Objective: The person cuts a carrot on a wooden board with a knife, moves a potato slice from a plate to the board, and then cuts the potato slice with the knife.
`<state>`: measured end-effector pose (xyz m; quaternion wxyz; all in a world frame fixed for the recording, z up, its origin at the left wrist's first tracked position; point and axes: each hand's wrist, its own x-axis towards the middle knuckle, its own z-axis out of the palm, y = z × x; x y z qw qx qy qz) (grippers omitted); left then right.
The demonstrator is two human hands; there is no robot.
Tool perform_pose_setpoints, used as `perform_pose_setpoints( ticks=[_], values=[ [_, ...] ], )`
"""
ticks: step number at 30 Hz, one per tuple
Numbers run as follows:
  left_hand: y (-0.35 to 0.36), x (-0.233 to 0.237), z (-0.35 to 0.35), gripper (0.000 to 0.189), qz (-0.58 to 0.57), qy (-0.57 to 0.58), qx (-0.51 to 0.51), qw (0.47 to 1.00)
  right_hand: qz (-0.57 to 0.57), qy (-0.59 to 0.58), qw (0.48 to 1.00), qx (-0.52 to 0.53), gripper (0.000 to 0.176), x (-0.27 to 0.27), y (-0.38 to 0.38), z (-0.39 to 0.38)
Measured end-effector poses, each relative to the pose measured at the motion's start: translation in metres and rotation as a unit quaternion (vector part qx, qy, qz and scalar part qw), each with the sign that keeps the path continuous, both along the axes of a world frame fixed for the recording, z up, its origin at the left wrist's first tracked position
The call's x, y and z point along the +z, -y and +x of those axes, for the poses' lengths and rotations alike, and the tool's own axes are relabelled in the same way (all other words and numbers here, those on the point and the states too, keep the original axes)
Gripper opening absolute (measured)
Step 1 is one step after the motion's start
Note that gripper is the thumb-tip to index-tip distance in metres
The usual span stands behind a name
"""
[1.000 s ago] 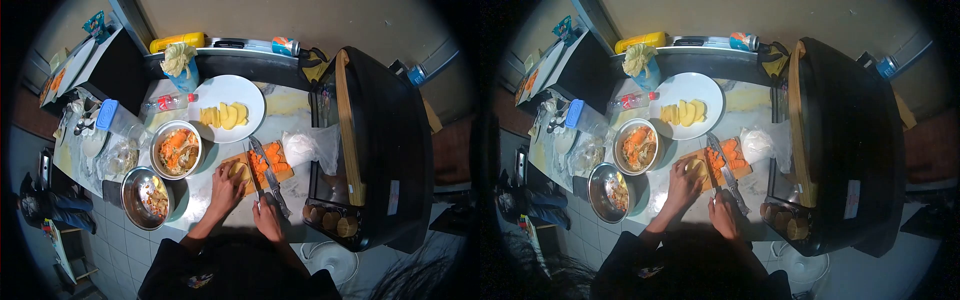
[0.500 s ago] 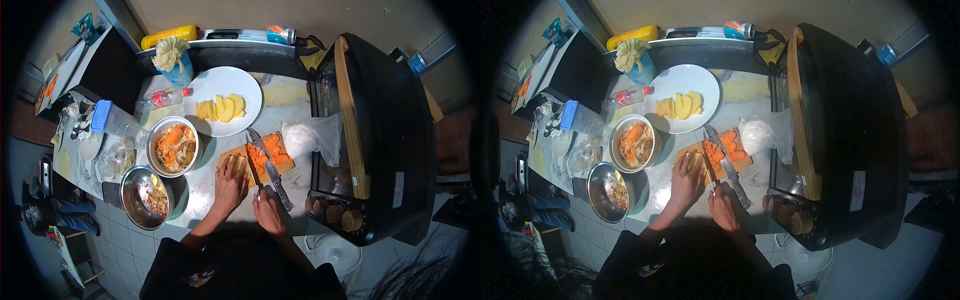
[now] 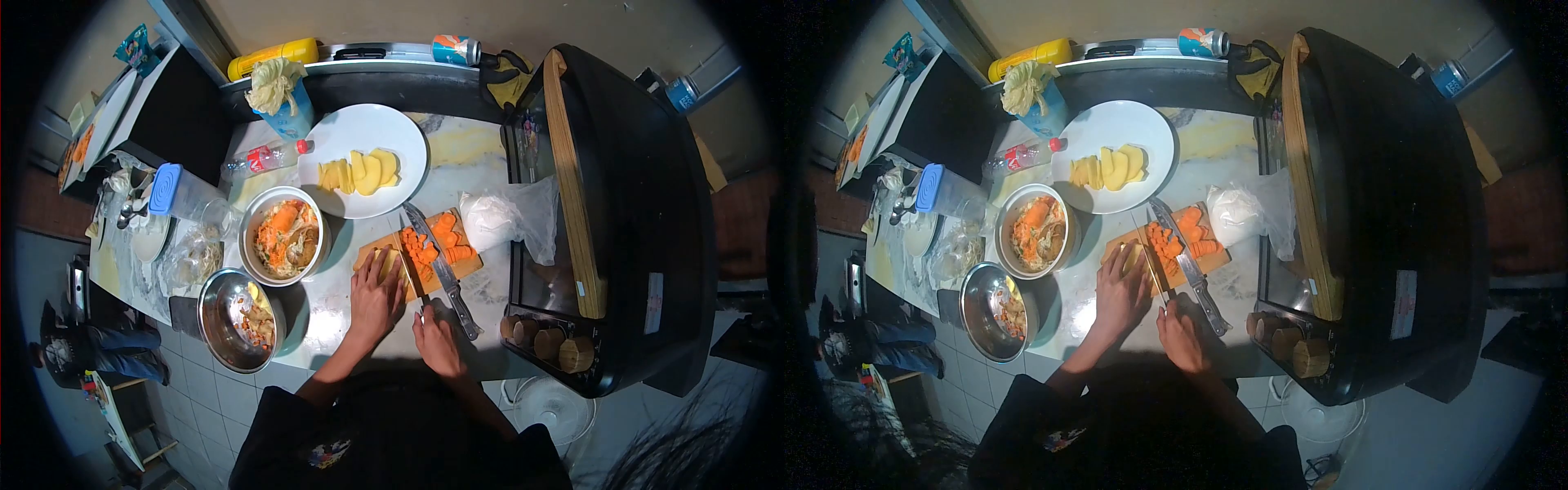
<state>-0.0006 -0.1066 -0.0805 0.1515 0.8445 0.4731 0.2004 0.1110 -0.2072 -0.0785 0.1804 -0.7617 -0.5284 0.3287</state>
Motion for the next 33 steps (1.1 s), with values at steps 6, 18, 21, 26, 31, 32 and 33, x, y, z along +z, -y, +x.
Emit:
perform_pose_setpoints(
  ticks=[6, 18, 21, 26, 31, 32, 33],
  values=[
    [0.0, -0.001, 0.0, 0.039, -0.006, 0.002, 0.0, 1.0, 0.05, 0.023, 0.998, 0.026, 0.026, -0.009, 0.001, 0.002],
    [-0.001, 0.0, 0.001, 0.039, -0.003, 0.016, -0.004, 1.0, 0.043, 0.068, 0.997, 0.018, 0.026, -0.01, -0.004, 0.0],
    [-0.003, 0.001, 0.0, 0.039, -0.015, 0.025, -0.006, 1.0, 0.032, 0.059, 0.998, 0.013, 0.026, -0.007, -0.007, 0.002],
    [-0.003, 0.003, 0.001, 0.039, -0.028, 0.027, -0.006, 0.999, 0.018, 0.058, 0.998, 0.012, 0.027, 0.001, -0.011, 0.006],
    [-0.004, 0.001, -0.001, 0.04, -0.016, 0.023, -0.015, 0.999, 0.001, 0.065, 0.998, 0.01, 0.027, 0.006, -0.013, 0.006],
    [-0.003, 0.001, -0.001, 0.04, -0.017, 0.023, -0.013, 0.999, 0.001, 0.065, 0.998, 0.011, 0.027, 0.007, -0.013, 0.006],
    [-0.003, 0.001, -0.001, 0.04, -0.017, 0.024, -0.013, 0.999, 0.01, 0.077, 0.997, 0.014, 0.027, 0.008, -0.013, 0.005]
  ],
)
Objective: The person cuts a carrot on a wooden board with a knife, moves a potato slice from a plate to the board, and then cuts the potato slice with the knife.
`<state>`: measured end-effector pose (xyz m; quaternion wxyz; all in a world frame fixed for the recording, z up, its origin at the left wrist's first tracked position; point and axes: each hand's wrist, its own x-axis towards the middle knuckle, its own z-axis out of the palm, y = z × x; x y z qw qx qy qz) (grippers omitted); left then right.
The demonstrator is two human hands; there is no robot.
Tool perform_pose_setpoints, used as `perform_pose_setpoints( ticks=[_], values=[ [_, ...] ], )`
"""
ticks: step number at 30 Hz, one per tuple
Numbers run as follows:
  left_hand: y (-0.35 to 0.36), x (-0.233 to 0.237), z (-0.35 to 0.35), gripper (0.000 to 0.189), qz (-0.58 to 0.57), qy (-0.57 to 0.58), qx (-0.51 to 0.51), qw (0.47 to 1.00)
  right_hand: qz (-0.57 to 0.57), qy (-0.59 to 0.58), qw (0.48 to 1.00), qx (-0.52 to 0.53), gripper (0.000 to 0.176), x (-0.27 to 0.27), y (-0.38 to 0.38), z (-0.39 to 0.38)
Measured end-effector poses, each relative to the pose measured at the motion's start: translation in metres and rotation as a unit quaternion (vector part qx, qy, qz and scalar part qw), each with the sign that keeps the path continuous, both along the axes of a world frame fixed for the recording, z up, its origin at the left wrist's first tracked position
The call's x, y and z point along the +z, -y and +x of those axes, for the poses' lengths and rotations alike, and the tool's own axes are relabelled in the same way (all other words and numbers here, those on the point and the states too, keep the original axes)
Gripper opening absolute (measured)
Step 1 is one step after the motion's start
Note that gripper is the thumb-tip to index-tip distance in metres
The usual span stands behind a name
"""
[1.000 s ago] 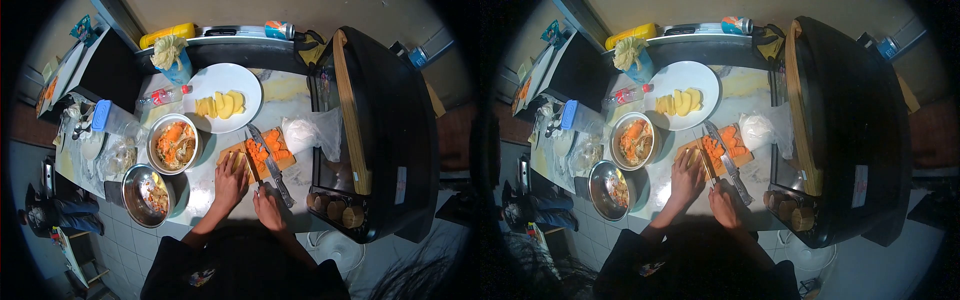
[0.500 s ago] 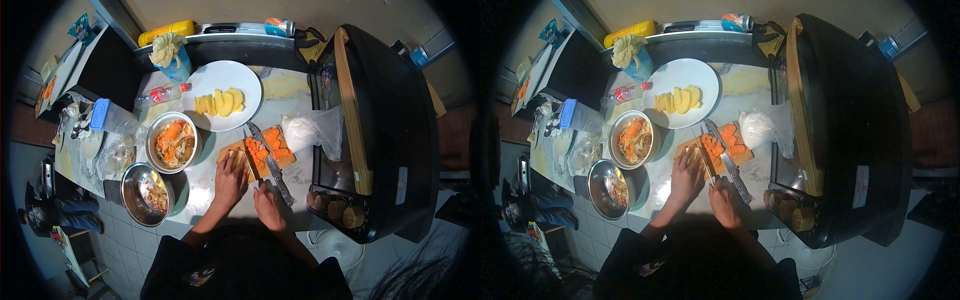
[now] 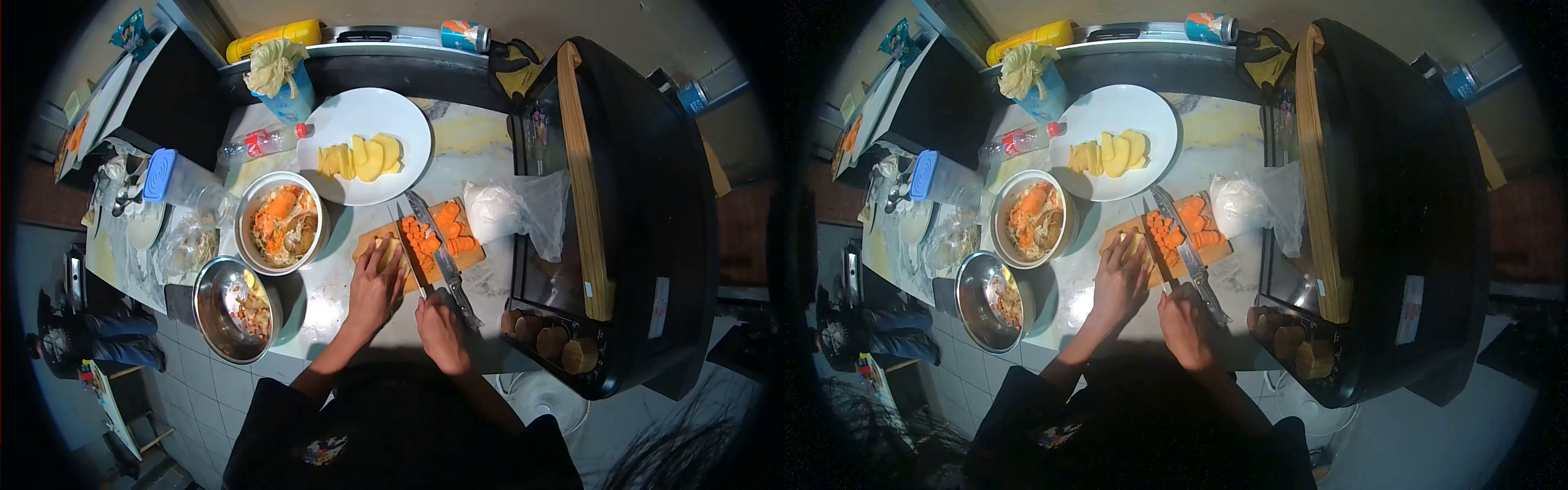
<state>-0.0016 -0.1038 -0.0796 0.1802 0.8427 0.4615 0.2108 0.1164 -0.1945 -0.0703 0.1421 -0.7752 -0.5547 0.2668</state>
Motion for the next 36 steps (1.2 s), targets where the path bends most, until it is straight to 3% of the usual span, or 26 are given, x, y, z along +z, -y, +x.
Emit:
perform_pose_setpoints(
  ticks=[23, 36],
  values=[
    [0.004, -0.005, 0.003, 0.044, 0.021, -0.029, -0.005, 0.999, 0.022, 0.017, 1.0, -0.011, 0.027, -0.012, 0.009, -0.007],
    [0.004, -0.003, 0.0, 0.043, 0.017, -0.017, 0.001, 1.0, -0.089, -0.024, 0.995, -0.026, 0.028, 0.012, 0.056, 0.003]
  ],
)
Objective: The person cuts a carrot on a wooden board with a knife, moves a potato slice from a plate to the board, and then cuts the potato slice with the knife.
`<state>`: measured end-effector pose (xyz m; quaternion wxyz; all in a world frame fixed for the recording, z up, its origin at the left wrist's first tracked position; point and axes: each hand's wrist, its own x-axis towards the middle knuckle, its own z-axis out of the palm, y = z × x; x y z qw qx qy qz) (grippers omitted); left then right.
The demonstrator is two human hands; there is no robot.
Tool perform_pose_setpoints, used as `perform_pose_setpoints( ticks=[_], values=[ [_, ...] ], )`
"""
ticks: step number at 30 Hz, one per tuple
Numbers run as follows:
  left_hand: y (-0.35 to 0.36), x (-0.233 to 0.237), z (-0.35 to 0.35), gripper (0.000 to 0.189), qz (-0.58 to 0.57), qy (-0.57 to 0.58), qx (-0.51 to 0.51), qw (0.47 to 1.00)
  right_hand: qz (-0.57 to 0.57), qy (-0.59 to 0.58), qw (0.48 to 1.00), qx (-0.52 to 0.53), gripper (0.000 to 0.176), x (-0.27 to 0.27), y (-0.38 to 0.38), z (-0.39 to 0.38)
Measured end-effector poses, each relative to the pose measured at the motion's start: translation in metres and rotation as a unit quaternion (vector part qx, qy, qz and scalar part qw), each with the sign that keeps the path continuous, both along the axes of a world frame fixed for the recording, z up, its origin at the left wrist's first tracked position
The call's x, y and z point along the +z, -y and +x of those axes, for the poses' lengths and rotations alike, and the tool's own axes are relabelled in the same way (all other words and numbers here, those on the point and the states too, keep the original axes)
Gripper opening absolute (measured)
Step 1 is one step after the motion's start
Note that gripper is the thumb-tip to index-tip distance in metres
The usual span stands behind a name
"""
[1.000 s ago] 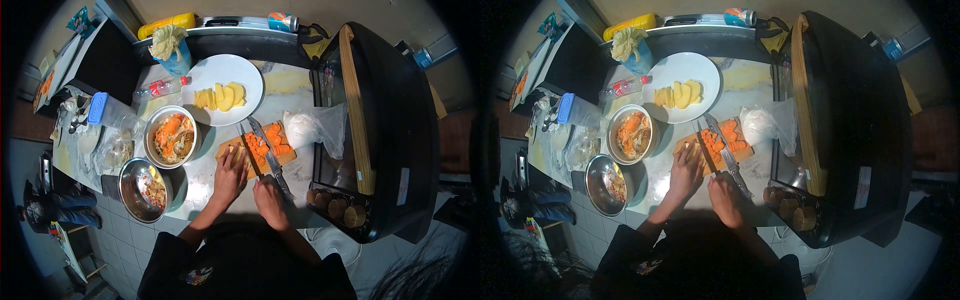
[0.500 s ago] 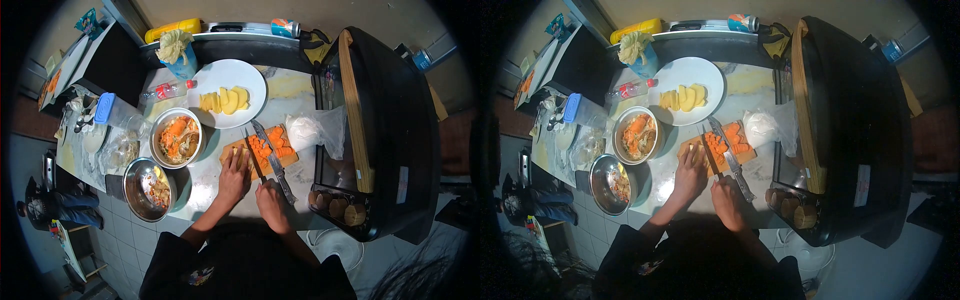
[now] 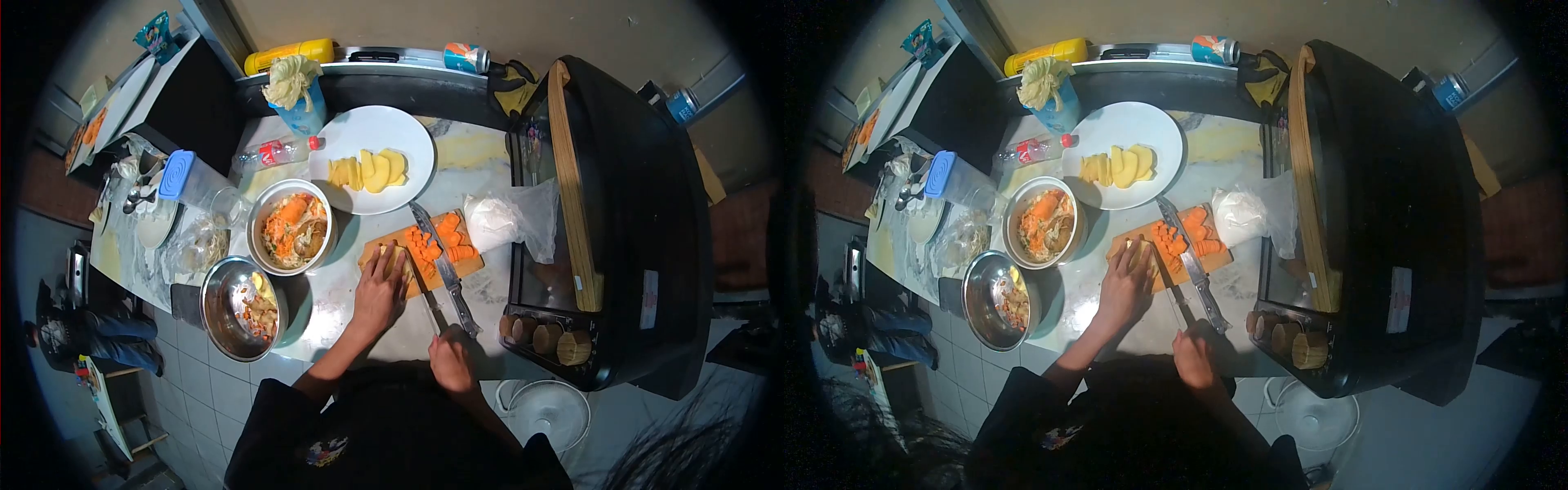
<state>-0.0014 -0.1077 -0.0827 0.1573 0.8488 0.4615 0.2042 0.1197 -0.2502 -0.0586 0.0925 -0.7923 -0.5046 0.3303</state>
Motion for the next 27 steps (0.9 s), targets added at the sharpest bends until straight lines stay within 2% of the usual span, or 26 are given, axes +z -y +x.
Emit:
perform_pose_setpoints(
  ticks=[2, 4, 14, 16, 19, 27],
  values=[
    [-0.001, -0.001, -0.001, 0.043, 0.001, 0.001, -0.004, 1.0, -0.011, -0.006, 1.0, 0.008, 0.029, -0.001, 0.007, 0.0],
    [-0.001, -0.005, -0.002, 0.043, 0.011, -0.002, -0.006, 1.0, 0.072, 0.052, 0.996, -0.028, 0.032, -0.005, 0.013, -0.003],
    [0.001, -0.003, -0.002, 0.043, -0.009, 0.012, 0.002, 1.0, 0.082, 0.037, 0.996, -0.013, 0.028, -0.01, -0.008, -0.005],
    [0.0, -0.003, -0.003, 0.044, -0.013, 0.007, -0.005, 1.0, 0.045, -0.005, 0.999, 0.003, 0.025, -0.011, -0.02, -0.003],
    [0.0, -0.005, -0.005, 0.045, -0.011, 0.008, -0.015, 1.0, 0.076, 0.007, 0.997, 0.012, 0.026, -0.01, -0.031, -0.003],
    [0.0, -0.001, -0.007, 0.046, -0.005, 0.003, -0.023, 1.0, 0.071, 0.018, 0.997, 0.024, 0.026, -0.001, -0.039, -0.005]
  ],
)
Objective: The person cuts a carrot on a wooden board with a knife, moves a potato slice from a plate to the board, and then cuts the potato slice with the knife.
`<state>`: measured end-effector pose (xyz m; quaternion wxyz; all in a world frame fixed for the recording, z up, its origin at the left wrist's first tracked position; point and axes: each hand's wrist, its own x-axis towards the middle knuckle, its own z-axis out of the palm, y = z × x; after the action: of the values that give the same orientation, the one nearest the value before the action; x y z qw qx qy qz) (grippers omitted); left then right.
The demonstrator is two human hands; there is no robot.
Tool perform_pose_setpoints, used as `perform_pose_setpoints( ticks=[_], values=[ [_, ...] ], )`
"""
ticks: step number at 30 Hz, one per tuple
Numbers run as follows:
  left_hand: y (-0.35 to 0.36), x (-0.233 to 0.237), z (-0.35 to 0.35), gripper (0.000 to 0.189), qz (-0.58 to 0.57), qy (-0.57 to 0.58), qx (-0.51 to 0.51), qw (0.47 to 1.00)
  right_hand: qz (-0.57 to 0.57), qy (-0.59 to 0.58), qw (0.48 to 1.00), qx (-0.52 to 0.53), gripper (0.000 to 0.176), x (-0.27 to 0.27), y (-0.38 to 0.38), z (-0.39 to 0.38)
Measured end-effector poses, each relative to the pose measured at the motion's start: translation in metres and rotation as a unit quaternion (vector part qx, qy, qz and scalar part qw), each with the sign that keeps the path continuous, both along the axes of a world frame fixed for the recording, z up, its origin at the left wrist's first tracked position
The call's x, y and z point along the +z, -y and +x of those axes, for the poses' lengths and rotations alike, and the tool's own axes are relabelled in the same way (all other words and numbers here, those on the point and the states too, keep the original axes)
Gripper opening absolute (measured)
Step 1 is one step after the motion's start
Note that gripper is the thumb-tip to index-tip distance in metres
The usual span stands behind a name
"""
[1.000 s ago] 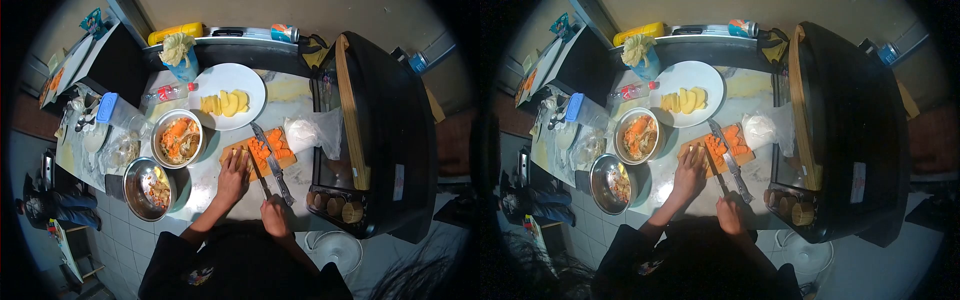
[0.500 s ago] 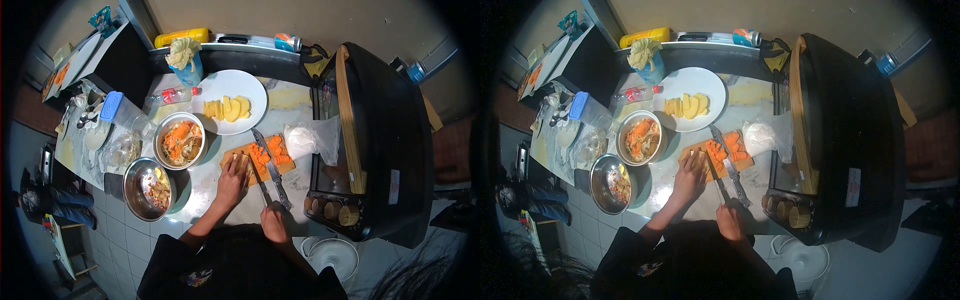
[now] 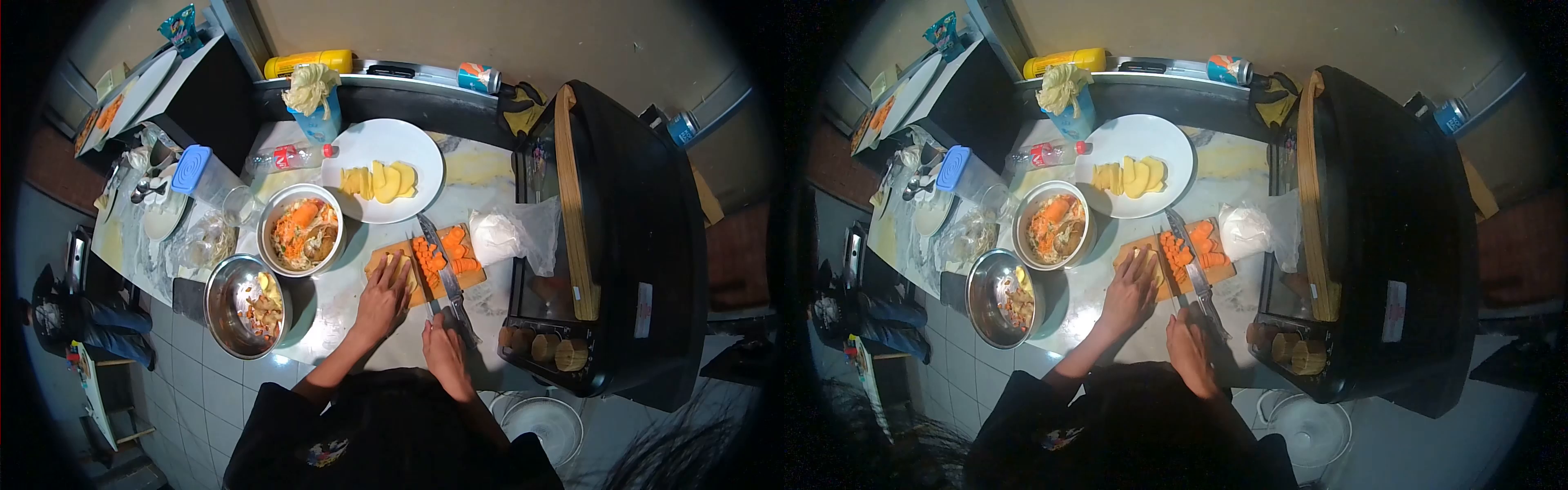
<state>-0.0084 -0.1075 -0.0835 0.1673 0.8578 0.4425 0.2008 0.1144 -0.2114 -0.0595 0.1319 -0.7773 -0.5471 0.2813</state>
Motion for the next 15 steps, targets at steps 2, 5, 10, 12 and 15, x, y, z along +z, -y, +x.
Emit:
perform_pose_setpoints(
  ticks=[2, 5, 10, 12, 15],
  values=[
    [0.0, 0.0, -0.001, 0.047, -0.007, -0.001, -0.002, 1.0, 0.003, 0.001, 1.0, -0.002, 0.028, 0.004, 0.002, 0.001],
    [0.0, -0.002, -0.001, 0.047, 0.006, -0.002, -0.005, 1.0, -0.001, -0.027, 1.0, -0.006, 0.035, 0.021, 0.003, 0.004],
    [0.0, 0.001, 0.0, 0.048, -0.003, 0.001, -0.001, 1.0, 0.031, -0.158, 0.987, -0.003, 0.058, 0.04, -0.002, 0.01],
    [0.001, 0.001, 0.0, 0.048, -0.001, 0.001, -0.001, 1.0, 0.05, -0.155, 0.987, 0.008, 0.06, 0.037, -0.001, 0.01],
    [0.001, 0.002, -0.001, 0.047, -0.005, 0.005, 0.001, 1.0, 0.075, -0.148, 0.986, 0.031, 0.065, 0.025, 0.001, 0.009]
  ],
)
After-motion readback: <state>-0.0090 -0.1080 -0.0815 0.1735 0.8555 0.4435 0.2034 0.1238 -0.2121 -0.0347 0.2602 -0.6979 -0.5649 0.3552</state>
